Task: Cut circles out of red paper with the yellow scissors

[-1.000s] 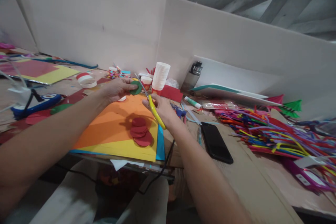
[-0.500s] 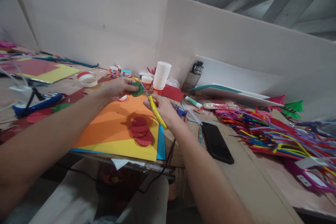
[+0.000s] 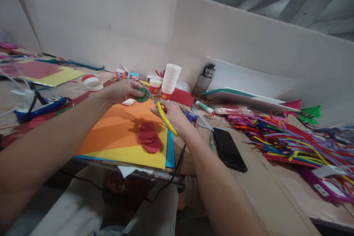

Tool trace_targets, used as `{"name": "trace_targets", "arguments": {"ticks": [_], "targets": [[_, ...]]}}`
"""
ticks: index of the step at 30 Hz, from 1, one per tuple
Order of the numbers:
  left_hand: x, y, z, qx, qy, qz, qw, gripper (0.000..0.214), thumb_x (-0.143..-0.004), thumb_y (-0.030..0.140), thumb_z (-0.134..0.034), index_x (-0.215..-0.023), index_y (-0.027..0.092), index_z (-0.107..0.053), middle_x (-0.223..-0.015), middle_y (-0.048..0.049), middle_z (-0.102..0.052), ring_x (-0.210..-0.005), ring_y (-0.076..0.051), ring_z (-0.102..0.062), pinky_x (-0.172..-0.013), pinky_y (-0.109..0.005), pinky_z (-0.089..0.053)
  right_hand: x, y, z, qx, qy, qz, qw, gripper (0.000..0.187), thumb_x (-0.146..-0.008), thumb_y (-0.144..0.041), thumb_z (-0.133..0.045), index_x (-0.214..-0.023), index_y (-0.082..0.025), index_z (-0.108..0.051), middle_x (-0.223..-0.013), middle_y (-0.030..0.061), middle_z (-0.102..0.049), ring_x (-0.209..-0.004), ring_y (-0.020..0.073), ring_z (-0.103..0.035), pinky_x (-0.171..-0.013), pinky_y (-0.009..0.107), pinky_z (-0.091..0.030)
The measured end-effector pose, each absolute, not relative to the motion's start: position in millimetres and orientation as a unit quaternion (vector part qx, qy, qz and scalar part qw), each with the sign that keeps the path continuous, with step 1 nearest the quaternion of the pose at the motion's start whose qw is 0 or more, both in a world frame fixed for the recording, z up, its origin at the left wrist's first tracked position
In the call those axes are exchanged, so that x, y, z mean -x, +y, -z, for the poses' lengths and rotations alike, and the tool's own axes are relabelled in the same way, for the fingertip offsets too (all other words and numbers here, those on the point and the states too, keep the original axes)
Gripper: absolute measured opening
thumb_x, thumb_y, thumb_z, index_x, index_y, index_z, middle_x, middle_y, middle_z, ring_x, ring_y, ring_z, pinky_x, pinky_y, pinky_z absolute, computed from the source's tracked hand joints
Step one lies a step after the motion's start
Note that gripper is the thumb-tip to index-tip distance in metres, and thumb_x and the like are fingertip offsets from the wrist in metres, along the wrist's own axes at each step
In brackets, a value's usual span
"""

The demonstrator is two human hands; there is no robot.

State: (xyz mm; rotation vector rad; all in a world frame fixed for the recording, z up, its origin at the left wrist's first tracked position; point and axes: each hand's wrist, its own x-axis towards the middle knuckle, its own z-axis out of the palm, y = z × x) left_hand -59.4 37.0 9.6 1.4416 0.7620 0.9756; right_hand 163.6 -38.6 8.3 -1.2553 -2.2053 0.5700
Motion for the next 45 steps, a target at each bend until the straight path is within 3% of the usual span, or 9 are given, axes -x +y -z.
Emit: {"name": "trace_targets", "arguments": {"ticks": [6, 14, 25, 30, 34, 39, 41, 45], "targets": [[63.2, 39.2, -9.2, -0.625, 0.342, -0.400, 0.576, 0.009, -0.057, 0.014, -0.078, -0.063, 0.012, -0.071, -0.065, -0.0064, -0.066, -0.061, -0.013, -0.058, -0.061, -0.026, -0.042, -163.5, -38.9, -8.6, 0.465, -0.820, -0.205, 0.263, 0.041, -0.087, -0.058, -0.050, -0.087, -0.018, -0.060, -0.065, -0.0007, -0.053, -0.065, 0.0132, -0.047, -0.063, 0.025, -0.035], [64.6, 40.0, -10.4, -0.637, 0.363, -0.380, 0.564, 0.009, -0.057, 0.014, -0.077, -0.063, 0.013, -0.071, -0.065, -0.0063, -0.066, -0.059, -0.013, -0.056, -0.059, -0.026, -0.041, -164.1, -36.0, -4.9, 0.454, -0.832, -0.167, 0.270, 0.036, -0.086, -0.052, -0.053, -0.088, -0.017, -0.064, -0.084, 0.0029, -0.064, -0.074, 0.0141, -0.053, -0.067, 0.024, -0.036], [71.5, 49.5, -5.8, -0.649, 0.357, -0.340, 0.580, 0.016, -0.052, 0.019, -0.082, -0.064, 0.014, -0.073, -0.064, -0.0078, -0.068, -0.058, -0.014, -0.057, -0.053, -0.024, -0.040, -163.7, -33.4, -3.7, 0.464, -0.837, -0.140, 0.256, 0.037, -0.086, -0.052, -0.055, -0.089, -0.016, -0.065, -0.087, 0.0044, -0.066, -0.076, 0.0156, -0.057, -0.066, 0.025, -0.036], [70.1, 51.2, 1.5, -0.671, 0.345, -0.422, 0.503, 0.016, -0.057, 0.022, -0.082, -0.068, 0.014, -0.073, -0.070, -0.0071, -0.071, -0.063, -0.014, -0.061, -0.065, -0.026, -0.046, -167.8, -28.5, 5.6, 0.556, -0.795, -0.133, 0.203, 0.040, -0.086, -0.055, -0.055, -0.087, -0.017, -0.066, -0.081, 0.0074, -0.068, -0.074, 0.0193, -0.061, -0.063, 0.027, -0.039], [66.6, 49.3, 4.0, -0.683, 0.314, -0.459, 0.473, 0.015, -0.062, 0.026, -0.080, -0.072, 0.016, -0.074, -0.073, -0.0050, -0.072, -0.071, -0.016, -0.064, -0.075, -0.029, -0.048, -167.0, -27.0, 17.8, 0.623, -0.768, -0.072, 0.133, 0.028, -0.084, -0.037, -0.058, -0.097, -0.014, -0.069, -0.095, 0.0162, -0.072, -0.087, 0.0264, -0.066, -0.070, 0.031, -0.043], [60.4, 43.5, 2.9, -0.691, 0.289, -0.467, 0.469, 0.015, -0.063, 0.026, -0.079, -0.074, 0.016, -0.075, -0.073, -0.0053, -0.072, -0.073, -0.016, -0.065, -0.079, -0.030, -0.048, -164.0, -29.2, 24.3, 0.640, -0.756, -0.059, 0.119, 0.033, -0.077, -0.020, -0.058, -0.108, -0.014, -0.066, -0.106, 0.0177, -0.070, -0.095, 0.0285, -0.067, -0.074, 0.031, -0.044], [57.4, 39.2, 1.2, -0.689, 0.295, -0.466, 0.471, 0.015, -0.063, 0.026, -0.079, -0.073, 0.016, -0.075, -0.071, -0.0052, -0.072, -0.072, -0.016, -0.065, -0.078, -0.030, -0.048, -164.6, -26.9, 23.9, 0.641, -0.753, -0.058, 0.140, 0.029, -0.078, -0.022, -0.057, -0.106, -0.015, -0.065, -0.103, 0.0162, -0.070, -0.093, 0.0277, -0.067, -0.074, 0.031, -0.045], [54.6, 29.4, -5.5, -0.688, 0.319, -0.444, 0.478, 0.013, -0.063, 0.026, -0.079, -0.070, 0.016, -0.074, -0.069, -0.0050, -0.071, -0.068, -0.014, -0.062, -0.071, -0.027, -0.047, -167.2, -20.6, 17.3, 0.585, -0.752, -0.124, 0.278, 0.035, -0.083, -0.036, -0.058, -0.112, -0.017, -0.059, -0.101, 0.0095, -0.068, -0.090, 0.0218, -0.063, -0.078, 0.030, -0.045]]}}
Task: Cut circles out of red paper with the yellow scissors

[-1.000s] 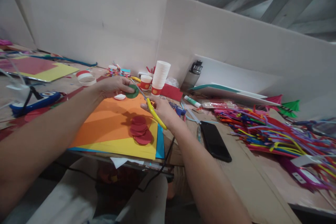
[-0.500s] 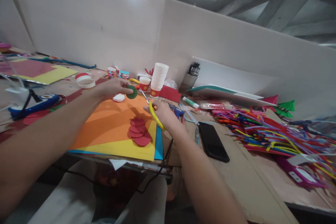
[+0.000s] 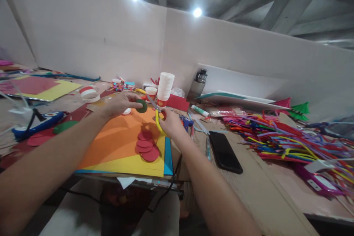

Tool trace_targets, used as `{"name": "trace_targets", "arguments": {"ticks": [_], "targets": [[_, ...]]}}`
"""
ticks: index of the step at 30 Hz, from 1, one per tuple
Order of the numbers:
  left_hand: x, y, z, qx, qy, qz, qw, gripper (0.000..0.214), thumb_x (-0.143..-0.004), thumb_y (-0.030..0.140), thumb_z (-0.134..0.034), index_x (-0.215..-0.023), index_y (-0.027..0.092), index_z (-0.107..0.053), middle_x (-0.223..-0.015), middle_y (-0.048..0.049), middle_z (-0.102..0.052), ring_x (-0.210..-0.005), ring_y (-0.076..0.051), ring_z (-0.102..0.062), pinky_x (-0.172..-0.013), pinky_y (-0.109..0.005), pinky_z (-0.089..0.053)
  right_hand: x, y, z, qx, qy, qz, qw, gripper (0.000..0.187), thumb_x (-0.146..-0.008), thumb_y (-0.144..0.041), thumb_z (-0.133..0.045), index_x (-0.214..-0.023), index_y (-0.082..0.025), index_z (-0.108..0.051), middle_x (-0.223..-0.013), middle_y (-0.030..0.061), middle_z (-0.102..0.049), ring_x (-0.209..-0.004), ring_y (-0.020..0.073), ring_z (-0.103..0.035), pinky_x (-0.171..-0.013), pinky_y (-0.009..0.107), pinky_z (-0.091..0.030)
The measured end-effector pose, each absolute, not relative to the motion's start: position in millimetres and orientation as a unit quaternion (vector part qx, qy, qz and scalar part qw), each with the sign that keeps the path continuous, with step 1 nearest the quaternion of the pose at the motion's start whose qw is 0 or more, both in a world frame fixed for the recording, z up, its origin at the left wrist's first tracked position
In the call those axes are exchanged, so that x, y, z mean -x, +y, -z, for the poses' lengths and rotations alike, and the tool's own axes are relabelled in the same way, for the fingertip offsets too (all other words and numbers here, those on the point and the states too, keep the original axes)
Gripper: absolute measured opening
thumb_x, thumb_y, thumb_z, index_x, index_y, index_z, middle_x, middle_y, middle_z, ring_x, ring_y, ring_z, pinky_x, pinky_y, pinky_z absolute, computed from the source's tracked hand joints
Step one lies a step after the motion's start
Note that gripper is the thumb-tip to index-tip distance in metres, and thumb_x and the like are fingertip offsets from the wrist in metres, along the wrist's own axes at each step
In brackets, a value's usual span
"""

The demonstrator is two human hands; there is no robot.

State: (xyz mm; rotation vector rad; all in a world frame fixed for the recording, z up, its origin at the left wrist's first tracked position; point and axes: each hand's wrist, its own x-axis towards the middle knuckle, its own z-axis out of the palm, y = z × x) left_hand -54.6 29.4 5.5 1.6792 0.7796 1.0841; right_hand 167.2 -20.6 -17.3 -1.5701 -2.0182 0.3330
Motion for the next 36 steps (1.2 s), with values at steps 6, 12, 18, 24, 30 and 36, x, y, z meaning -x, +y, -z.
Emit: {"name": "trace_targets", "arguments": {"ticks": [6, 12, 18, 24, 30, 36], "targets": [[62.1, 29.0, -9.7, -0.700, 0.308, -0.393, 0.510, 0.009, -0.064, 0.023, -0.076, -0.069, 0.015, -0.074, -0.070, -0.0060, -0.070, -0.064, -0.014, -0.060, -0.064, -0.026, -0.045, -167.3, -33.2, -0.8, 0.459, -0.785, -0.248, 0.332, 0.042, -0.088, -0.048, -0.054, -0.117, -0.018, -0.052, -0.111, 0.0077, -0.059, -0.099, 0.0176, -0.055, -0.087, 0.031, -0.044], [69.4, 40.2, -3.5, -0.694, 0.298, -0.376, 0.537, 0.017, -0.062, 0.024, -0.080, -0.073, 0.014, -0.075, -0.071, -0.0046, -0.070, -0.065, -0.013, -0.060, -0.065, -0.026, -0.045, -164.5, -41.3, -9.3, 0.442, -0.789, -0.316, 0.287, 0.045, -0.086, -0.053, -0.054, -0.110, -0.015, -0.059, -0.092, 0.0057, -0.059, -0.083, 0.0158, -0.054, -0.077, 0.030, -0.045], [68.6, 38.3, -4.4, -0.682, 0.311, -0.372, 0.547, 0.019, -0.062, 0.025, -0.080, -0.076, 0.012, -0.075, -0.073, -0.0054, -0.070, -0.067, -0.014, -0.061, -0.067, -0.027, -0.048, -165.9, -36.5, -6.8, 0.453, -0.790, -0.304, 0.280, 0.046, -0.083, -0.046, -0.058, -0.115, -0.014, -0.062, -0.095, 0.0056, -0.061, -0.080, 0.0143, -0.053, -0.077, 0.030, -0.044], [68.7, 37.3, -5.0, -0.685, 0.333, -0.368, 0.533, 0.016, -0.059, 0.022, -0.080, -0.072, 0.013, -0.075, -0.070, -0.0046, -0.069, -0.065, -0.013, -0.061, -0.064, -0.026, -0.048, -167.0, -34.8, -4.6, 0.438, -0.799, -0.304, 0.279, 0.052, -0.083, -0.050, -0.059, -0.121, -0.014, -0.062, -0.103, 0.0065, -0.065, -0.087, 0.0170, -0.056, -0.078, 0.030, -0.045], [67.0, 35.3, -6.8, -0.675, 0.337, -0.363, 0.547, 0.016, -0.058, 0.020, -0.079, -0.072, 0.013, -0.075, -0.070, -0.0054, -0.070, -0.065, -0.013, -0.061, -0.065, -0.026, -0.048, -169.9, -28.4, 6.0, 0.460, -0.793, -0.288, 0.276, 0.061, -0.083, -0.054, -0.059, -0.130, -0.016, -0.059, -0.104, 0.0066, -0.065, -0.088, 0.0181, -0.058, -0.078, 0.030, -0.047], [66.7, 34.5, -8.4, -0.667, 0.336, -0.361, 0.559, 0.016, -0.057, 0.018, -0.079, -0.071, 0.012, -0.075, -0.070, -0.0063, -0.071, -0.064, -0.014, -0.061, -0.064, -0.027, -0.048, -170.7, -26.7, 9.6, 0.453, -0.787, -0.308, 0.284, 0.060, -0.082, -0.055, -0.060, -0.128, -0.017, -0.060, -0.091, 0.0027, -0.063, -0.076, 0.0141, -0.054, -0.070, 0.027, -0.045]]}}
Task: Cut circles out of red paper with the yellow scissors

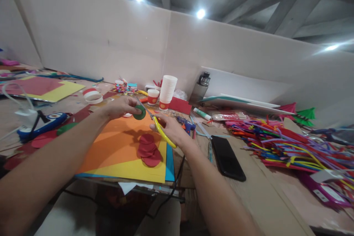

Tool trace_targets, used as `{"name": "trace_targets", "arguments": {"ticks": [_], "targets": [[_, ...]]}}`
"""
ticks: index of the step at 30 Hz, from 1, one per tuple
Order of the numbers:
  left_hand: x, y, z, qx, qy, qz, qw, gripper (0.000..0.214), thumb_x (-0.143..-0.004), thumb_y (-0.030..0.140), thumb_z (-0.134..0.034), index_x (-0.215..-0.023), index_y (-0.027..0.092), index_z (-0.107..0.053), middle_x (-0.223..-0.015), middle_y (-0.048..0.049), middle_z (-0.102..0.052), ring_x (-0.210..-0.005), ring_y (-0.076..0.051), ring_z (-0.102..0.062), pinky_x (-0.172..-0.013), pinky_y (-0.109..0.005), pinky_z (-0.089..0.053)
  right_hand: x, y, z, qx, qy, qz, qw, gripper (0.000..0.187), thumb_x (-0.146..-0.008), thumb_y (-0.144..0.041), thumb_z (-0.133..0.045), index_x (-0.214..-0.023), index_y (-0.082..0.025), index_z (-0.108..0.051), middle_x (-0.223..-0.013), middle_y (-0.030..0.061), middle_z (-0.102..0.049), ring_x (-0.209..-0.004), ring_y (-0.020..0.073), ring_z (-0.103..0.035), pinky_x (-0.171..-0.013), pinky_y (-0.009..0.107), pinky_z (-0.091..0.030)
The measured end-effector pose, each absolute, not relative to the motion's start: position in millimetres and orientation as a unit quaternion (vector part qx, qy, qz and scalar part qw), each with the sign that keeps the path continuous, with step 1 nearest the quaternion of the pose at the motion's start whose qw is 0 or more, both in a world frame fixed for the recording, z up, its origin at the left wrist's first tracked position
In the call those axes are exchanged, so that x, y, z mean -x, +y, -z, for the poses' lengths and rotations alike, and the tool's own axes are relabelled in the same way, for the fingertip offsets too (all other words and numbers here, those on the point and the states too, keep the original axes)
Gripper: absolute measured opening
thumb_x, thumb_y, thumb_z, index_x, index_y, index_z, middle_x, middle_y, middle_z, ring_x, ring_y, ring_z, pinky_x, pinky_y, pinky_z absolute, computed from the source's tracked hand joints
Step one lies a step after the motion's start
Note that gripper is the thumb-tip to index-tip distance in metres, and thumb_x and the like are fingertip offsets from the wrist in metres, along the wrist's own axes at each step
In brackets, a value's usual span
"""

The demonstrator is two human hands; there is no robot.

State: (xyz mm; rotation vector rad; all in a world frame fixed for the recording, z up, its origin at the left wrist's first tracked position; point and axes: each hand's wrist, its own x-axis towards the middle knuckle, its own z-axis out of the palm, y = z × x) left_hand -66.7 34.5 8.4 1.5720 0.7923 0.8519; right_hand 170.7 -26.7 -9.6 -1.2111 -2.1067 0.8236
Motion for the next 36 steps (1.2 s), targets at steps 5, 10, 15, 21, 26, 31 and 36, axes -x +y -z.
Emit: {"name": "trace_targets", "arguments": {"ticks": [5, 10, 15, 21, 26, 31, 36], "targets": [[67.0, 34.8, -9.2, -0.667, 0.335, -0.353, 0.564, 0.017, -0.057, 0.018, -0.080, -0.072, 0.013, -0.075, -0.070, -0.0058, -0.071, -0.064, -0.013, -0.061, -0.063, -0.025, -0.048, -169.1, -30.2, 3.5, 0.450, -0.794, -0.300, 0.279, 0.058, -0.082, -0.052, -0.060, -0.126, -0.014, -0.061, -0.095, 0.0043, -0.063, -0.077, 0.0137, -0.052, -0.070, 0.026, -0.043], [66.4, 34.1, -10.0, -0.664, 0.350, -0.350, 0.560, 0.018, -0.055, 0.020, -0.082, -0.070, 0.013, -0.075, -0.069, -0.0052, -0.071, -0.064, -0.013, -0.061, -0.064, -0.025, -0.049, -170.0, -27.9, 5.6, 0.449, -0.795, -0.299, 0.279, 0.059, -0.082, -0.054, -0.061, -0.126, -0.015, -0.062, -0.088, 0.0028, -0.062, -0.075, 0.0140, -0.053, -0.068, 0.026, -0.044], [66.6, 34.2, -9.8, -0.657, 0.365, -0.344, 0.563, 0.016, -0.056, 0.019, -0.081, -0.070, 0.014, -0.076, -0.069, -0.0054, -0.071, -0.064, -0.013, -0.061, -0.064, -0.024, -0.049, -170.7, -24.9, 6.8, 0.428, -0.801, -0.316, 0.275, 0.055, -0.081, -0.052, -0.063, -0.123, -0.017, -0.064, -0.099, 0.0045, -0.068, -0.084, 0.0171, -0.060, -0.075, 0.028, -0.047], [66.4, 36.2, -7.1, -0.648, 0.361, -0.344, 0.576, 0.014, -0.053, 0.016, -0.080, -0.067, 0.014, -0.075, -0.068, -0.0058, -0.071, -0.063, -0.012, -0.060, -0.060, -0.022, -0.047, -172.5, -25.6, 3.0, 0.445, -0.812, -0.266, 0.267, 0.055, -0.079, -0.048, -0.068, -0.127, -0.021, -0.064, -0.120, 0.0067, -0.068, -0.105, 0.0222, -0.062, -0.089, 0.033, -0.047], [67.3, 34.8, -8.9, -0.645, 0.376, -0.325, 0.580, 0.014, -0.054, 0.015, -0.079, -0.067, 0.014, -0.075, -0.065, -0.0067, -0.070, -0.057, -0.012, -0.057, -0.052, -0.022, -0.041, -171.1, -31.3, -4.7, 0.463, -0.829, -0.198, 0.244, 0.054, -0.080, -0.049, -0.068, -0.127, -0.022, -0.065, -0.114, 0.0054, -0.071, -0.096, 0.0199, -0.063, -0.086, 0.031, -0.045], [70.0, 36.9, -6.5, -0.648, 0.391, -0.321, 0.569, 0.014, -0.057, 0.020, -0.078, -0.069, 0.014, -0.074, -0.064, -0.0053, -0.067, -0.052, -0.010, -0.051, -0.045, -0.020, -0.030, -170.0, -29.9, -3.1, 0.507, -0.814, -0.173, 0.225, 0.050, -0.083, -0.053, -0.062, -0.116, -0.017, -0.069, -0.098, 0.0061, -0.073, -0.082, 0.0177, -0.063, -0.072, 0.027, -0.044], [68.2, 35.3, -3.3, -0.675, 0.373, -0.303, 0.560, 0.015, -0.058, 0.025, -0.079, -0.067, 0.016, -0.071, -0.067, -0.0039, -0.067, -0.061, -0.012, -0.056, -0.056, -0.022, -0.040, -176.0, -22.3, 10.9, 0.619, -0.766, -0.104, 0.142, 0.043, -0.086, -0.053, -0.055, -0.101, -0.016, -0.071, -0.096, 0.0104, -0.073, -0.085, 0.0205, -0.067, -0.070, 0.026, -0.045]]}}
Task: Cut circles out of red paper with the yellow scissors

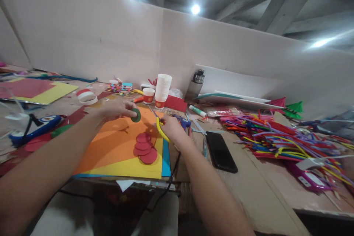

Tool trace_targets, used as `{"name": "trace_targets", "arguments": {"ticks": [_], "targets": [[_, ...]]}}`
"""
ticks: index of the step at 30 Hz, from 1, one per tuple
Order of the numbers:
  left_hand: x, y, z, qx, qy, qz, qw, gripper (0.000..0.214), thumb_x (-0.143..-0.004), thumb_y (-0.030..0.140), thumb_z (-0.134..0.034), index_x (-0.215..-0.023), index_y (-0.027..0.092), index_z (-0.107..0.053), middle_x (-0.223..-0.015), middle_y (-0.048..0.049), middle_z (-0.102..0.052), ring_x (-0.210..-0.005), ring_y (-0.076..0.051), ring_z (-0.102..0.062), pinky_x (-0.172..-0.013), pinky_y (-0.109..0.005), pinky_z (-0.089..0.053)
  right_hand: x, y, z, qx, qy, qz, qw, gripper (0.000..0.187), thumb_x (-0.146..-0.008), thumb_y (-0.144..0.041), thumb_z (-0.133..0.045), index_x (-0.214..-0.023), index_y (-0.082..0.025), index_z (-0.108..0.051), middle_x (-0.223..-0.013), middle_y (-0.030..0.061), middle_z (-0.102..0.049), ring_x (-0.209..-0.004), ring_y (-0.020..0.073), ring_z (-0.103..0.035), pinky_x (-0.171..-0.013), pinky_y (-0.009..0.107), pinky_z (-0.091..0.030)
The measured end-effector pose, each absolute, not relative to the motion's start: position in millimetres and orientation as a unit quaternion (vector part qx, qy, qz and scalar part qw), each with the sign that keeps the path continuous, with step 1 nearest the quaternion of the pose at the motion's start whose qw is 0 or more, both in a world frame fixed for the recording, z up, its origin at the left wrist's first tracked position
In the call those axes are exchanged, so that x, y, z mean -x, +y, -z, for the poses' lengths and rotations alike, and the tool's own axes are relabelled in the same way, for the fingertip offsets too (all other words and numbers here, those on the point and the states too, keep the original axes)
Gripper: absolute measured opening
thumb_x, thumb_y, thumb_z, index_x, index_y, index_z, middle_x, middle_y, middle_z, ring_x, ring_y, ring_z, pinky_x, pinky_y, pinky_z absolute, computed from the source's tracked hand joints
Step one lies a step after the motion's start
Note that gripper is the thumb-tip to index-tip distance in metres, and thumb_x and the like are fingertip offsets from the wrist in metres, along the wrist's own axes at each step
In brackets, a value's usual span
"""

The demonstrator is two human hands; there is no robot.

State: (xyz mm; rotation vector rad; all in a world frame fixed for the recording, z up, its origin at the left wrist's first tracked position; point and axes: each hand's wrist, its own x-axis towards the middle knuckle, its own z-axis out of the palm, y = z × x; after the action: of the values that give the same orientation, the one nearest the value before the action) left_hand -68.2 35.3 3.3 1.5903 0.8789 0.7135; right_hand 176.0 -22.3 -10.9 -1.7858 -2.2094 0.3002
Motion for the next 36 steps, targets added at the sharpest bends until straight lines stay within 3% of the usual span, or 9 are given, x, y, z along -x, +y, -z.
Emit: {"name": "trace_targets", "arguments": {"ticks": [6, 9, 13, 22, 25, 29, 33, 36], "targets": [[54.7, 30.9, 5.5, -0.699, 0.350, -0.258, 0.568, 0.020, -0.061, 0.024, -0.079, -0.075, 0.015, -0.068, -0.068, -0.0028, -0.066, -0.058, -0.011, -0.056, -0.054, -0.022, -0.039, -172.1, -23.5, 22.6, 0.686, -0.723, -0.039, 0.075, 0.032, -0.084, -0.029, -0.052, -0.108, -0.013, -0.066, -0.104, 0.0181, -0.072, -0.097, 0.0281, -0.068, -0.078, 0.031, -0.047], [44.6, 26.4, 9.9, -0.690, 0.338, -0.253, 0.588, 0.027, -0.058, 0.022, -0.081, -0.079, 0.016, -0.066, -0.066, -0.0015, -0.065, -0.055, -0.010, -0.055, -0.049, -0.021, -0.036, -167.2, -26.3, 22.8, 0.687, -0.723, -0.033, 0.070, 0.035, -0.084, -0.028, -0.052, -0.115, -0.014, -0.061, -0.107, 0.0170, -0.071, -0.099, 0.0279, -0.068, -0.078, 0.031, -0.048], [37.8, 22.1, 12.7, -0.724, 0.344, -0.217, 0.557, 0.018, -0.060, 0.027, -0.079, -0.069, 0.016, -0.068, -0.059, -0.0002, -0.063, -0.051, -0.010, -0.050, -0.048, -0.021, -0.036, -162.0, -28.8, 21.6, 0.684, -0.727, -0.022, 0.055, 0.038, -0.084, -0.027, -0.054, -0.119, -0.012, -0.058, -0.111, 0.0173, -0.069, -0.102, 0.0274, -0.067, -0.080, 0.031, -0.048], [40.4, 27.7, 20.4, -0.794, 0.361, -0.155, 0.465, 0.010, -0.063, 0.031, -0.074, -0.067, 0.023, -0.078, -0.066, 0.0003, -0.071, -0.058, -0.014, -0.055, -0.055, -0.021, -0.037, -152.6, -40.8, 8.6, 0.666, -0.746, 0.009, -0.012, 0.038, -0.087, -0.033, -0.058, -0.113, -0.007, -0.065, -0.116, 0.0239, -0.065, -0.113, 0.0337, -0.059, -0.094, 0.039, -0.043], [41.5, 31.0, 25.1, -0.796, 0.349, -0.156, 0.469, 0.014, -0.067, 0.035, -0.073, -0.063, 0.022, -0.076, -0.056, 0.0015, -0.064, -0.051, -0.011, -0.048, -0.049, -0.022, -0.031, -154.6, -37.3, 4.1, 0.662, -0.749, 0.019, 0.014, 0.037, -0.090, -0.039, -0.055, -0.108, -0.010, -0.069, -0.116, 0.0222, -0.065, -0.111, 0.0318, -0.059, -0.093, 0.039, -0.044], [43.5, 31.0, 24.0, -0.775, 0.358, -0.154, 0.498, 0.019, -0.068, 0.038, -0.072, -0.063, 0.020, -0.075, -0.052, 0.0007, -0.060, -0.047, -0.010, -0.043, -0.046, -0.022, -0.028, -152.2, -14.4, 1.0, 0.623, -0.775, 0.000, 0.103, 0.039, -0.097, -0.042, -0.042, -0.107, -0.015, -0.069, -0.110, 0.0132, -0.069, -0.102, 0.0207, -0.063, -0.087, 0.028, -0.044], [45.6, 32.2, 14.7, -0.709, 0.377, -0.250, 0.540, 0.021, -0.062, 0.035, -0.078, -0.058, 0.016, -0.070, -0.048, 0.0013, -0.054, -0.045, -0.007, -0.040, -0.044, -0.020, -0.028, -136.8, 22.6, 0.7, 0.622, -0.778, 0.005, 0.085, 0.034, -0.097, -0.036, -0.045, -0.115, -0.016, -0.065, -0.116, 0.0114, -0.066, -0.105, 0.0193, -0.062, -0.087, 0.026, -0.045], [51.9, 41.8, 6.2, -0.550, 0.391, -0.466, 0.572, 0.024, -0.060, 0.033, -0.081, -0.059, 0.015, -0.064, -0.047, 0.0035, -0.049, -0.042, -0.005, -0.038, -0.042, -0.018, -0.025, -121.4, 51.7, 4.7, 0.643, -0.765, -0.007, 0.027, 0.029, -0.096, -0.032, -0.050, -0.111, -0.013, -0.065, -0.111, 0.0110, -0.066, -0.101, 0.0212, -0.063, -0.085, 0.030, -0.049]]}}
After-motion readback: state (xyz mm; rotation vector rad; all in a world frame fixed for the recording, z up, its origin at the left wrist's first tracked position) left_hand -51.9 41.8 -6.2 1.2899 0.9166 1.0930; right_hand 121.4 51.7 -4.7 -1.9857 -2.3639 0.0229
